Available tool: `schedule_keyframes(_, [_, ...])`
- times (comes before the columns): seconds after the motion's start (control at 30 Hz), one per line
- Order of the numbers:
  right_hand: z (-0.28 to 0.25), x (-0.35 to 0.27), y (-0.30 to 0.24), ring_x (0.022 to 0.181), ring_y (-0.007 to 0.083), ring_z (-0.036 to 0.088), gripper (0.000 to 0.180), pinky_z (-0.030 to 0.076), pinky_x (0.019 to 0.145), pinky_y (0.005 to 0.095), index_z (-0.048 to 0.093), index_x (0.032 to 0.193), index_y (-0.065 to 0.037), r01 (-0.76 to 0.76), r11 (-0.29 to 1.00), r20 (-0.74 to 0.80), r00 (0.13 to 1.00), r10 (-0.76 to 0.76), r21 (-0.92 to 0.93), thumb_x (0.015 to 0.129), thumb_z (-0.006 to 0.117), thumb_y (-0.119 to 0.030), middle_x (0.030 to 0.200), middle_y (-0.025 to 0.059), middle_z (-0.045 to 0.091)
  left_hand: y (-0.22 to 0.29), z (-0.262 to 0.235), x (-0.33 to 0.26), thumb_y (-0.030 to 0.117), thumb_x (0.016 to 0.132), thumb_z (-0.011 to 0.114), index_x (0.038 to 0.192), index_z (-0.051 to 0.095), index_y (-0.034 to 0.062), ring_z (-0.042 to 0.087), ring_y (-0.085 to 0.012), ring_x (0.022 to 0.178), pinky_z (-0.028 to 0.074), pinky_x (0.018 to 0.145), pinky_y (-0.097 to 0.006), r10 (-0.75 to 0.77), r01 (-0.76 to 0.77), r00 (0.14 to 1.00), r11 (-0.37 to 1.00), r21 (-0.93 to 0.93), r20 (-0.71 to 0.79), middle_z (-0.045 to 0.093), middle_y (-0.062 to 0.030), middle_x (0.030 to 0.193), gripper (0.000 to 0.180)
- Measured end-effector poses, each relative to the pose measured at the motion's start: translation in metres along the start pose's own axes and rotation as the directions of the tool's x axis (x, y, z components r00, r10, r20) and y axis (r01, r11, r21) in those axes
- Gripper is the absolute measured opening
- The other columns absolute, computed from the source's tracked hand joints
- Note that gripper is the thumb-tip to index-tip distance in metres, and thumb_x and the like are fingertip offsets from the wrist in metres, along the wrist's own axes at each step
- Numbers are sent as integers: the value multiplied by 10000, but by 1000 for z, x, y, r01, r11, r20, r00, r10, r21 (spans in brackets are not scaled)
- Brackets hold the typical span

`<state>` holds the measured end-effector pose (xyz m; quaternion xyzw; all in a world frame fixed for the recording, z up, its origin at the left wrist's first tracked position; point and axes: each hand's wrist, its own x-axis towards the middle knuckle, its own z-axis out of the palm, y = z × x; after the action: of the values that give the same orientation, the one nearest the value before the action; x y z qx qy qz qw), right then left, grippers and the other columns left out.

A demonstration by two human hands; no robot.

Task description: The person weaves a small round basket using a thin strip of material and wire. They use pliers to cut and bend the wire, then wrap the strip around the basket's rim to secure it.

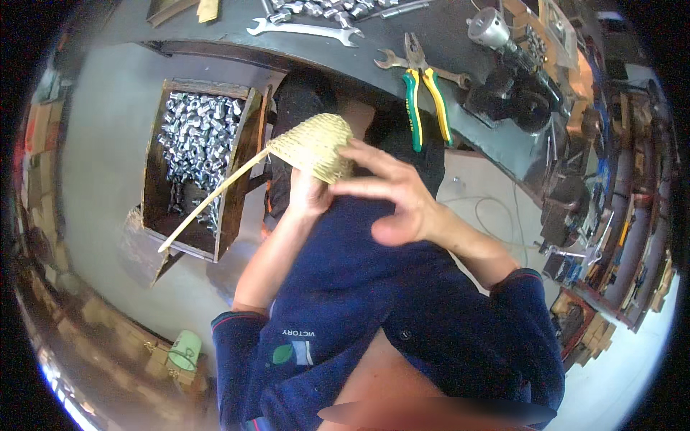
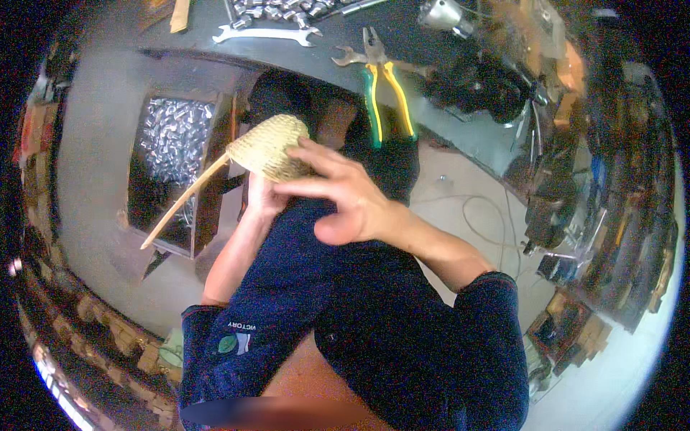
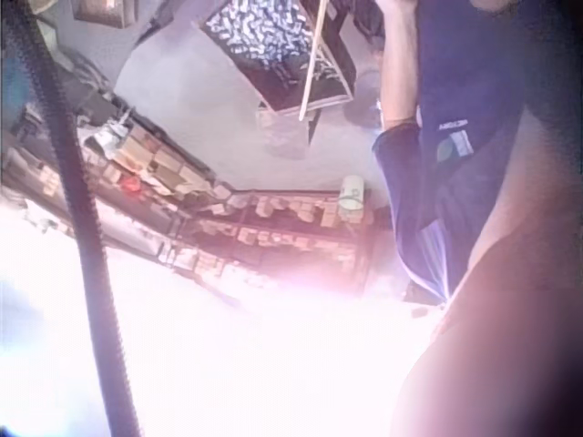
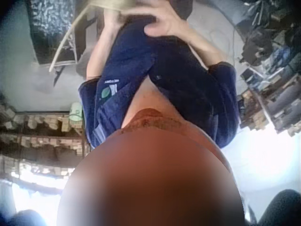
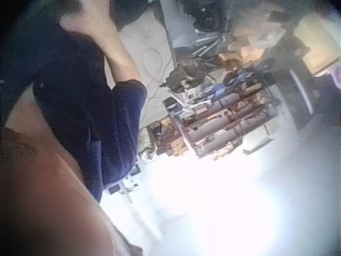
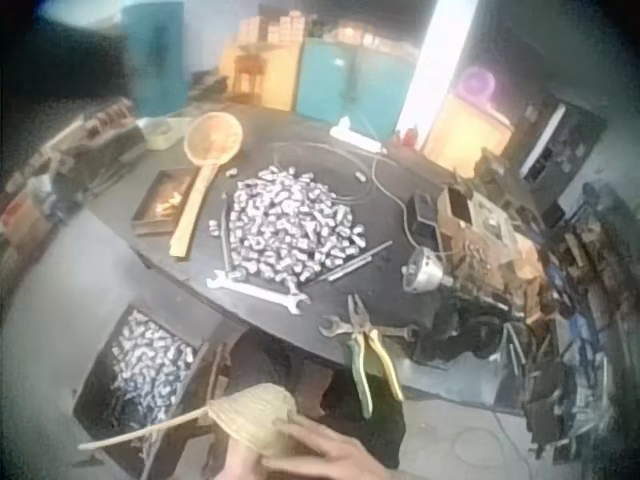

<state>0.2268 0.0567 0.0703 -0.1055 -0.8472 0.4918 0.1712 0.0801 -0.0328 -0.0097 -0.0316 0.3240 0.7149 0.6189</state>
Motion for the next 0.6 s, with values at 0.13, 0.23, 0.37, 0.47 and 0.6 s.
schedule_keyframes(0.13, [4,2,15,1184,390,471,950,382,988,443,480,1265,-12,3,1000,-90,996,-4,-12,683,486,-762,1239,226,513,-5,1,9,273,932,494,1215,472,38,552,-219,1067,459,919,-363,-51,47,997,997,-58,-57,558,-107,1176,368])
schedule_keyframes(0.23, [5,-4,19,1173,321,504,1012,376,991,388,462,1265,42,-89,992,-109,989,99,92,666,510,-771,1236,199,529,-5,1,8,344,942,429,1221,475,49,541,-224,1082,437,935,-377,-89,83,985,995,-50,-149,557,-101,1184,408])
schedule_keyframes(0.37, [17,-16,31,1161,282,513,999,391,980,372,442,1284,38,-101,979,-118,985,123,175,655,584,-725,1220,177,541,-17,-27,11,453,936,373,1257,464,84,531,-231,1098,425,947,-387,-78,73,991,996,-49,-105,546,-94,1209,498])
schedule_keyframes(0.47, [20,-17,28,1169,251,502,981,412,960,377,433,1297,25,-180,907,-119,963,242,381,648,641,-679,1224,155,537,-20,-11,12,470,935,326,1298,434,79,485,-248,1175,380,1001,-416,-74,91,966,994,56,-248,514,-105,1271,545])
schedule_keyframes(0.6, [18,-16,26,1154,229,488,828,483,876,369,507,1237,-23,-212,752,-124,923,363,624,625,746,-527,1265,126,464,-19,-11,17,481,933,324,1276,451,74,503,-244,1144,396,982,-409,-34,43,996,993,114,-81,526,-108,1247,547])
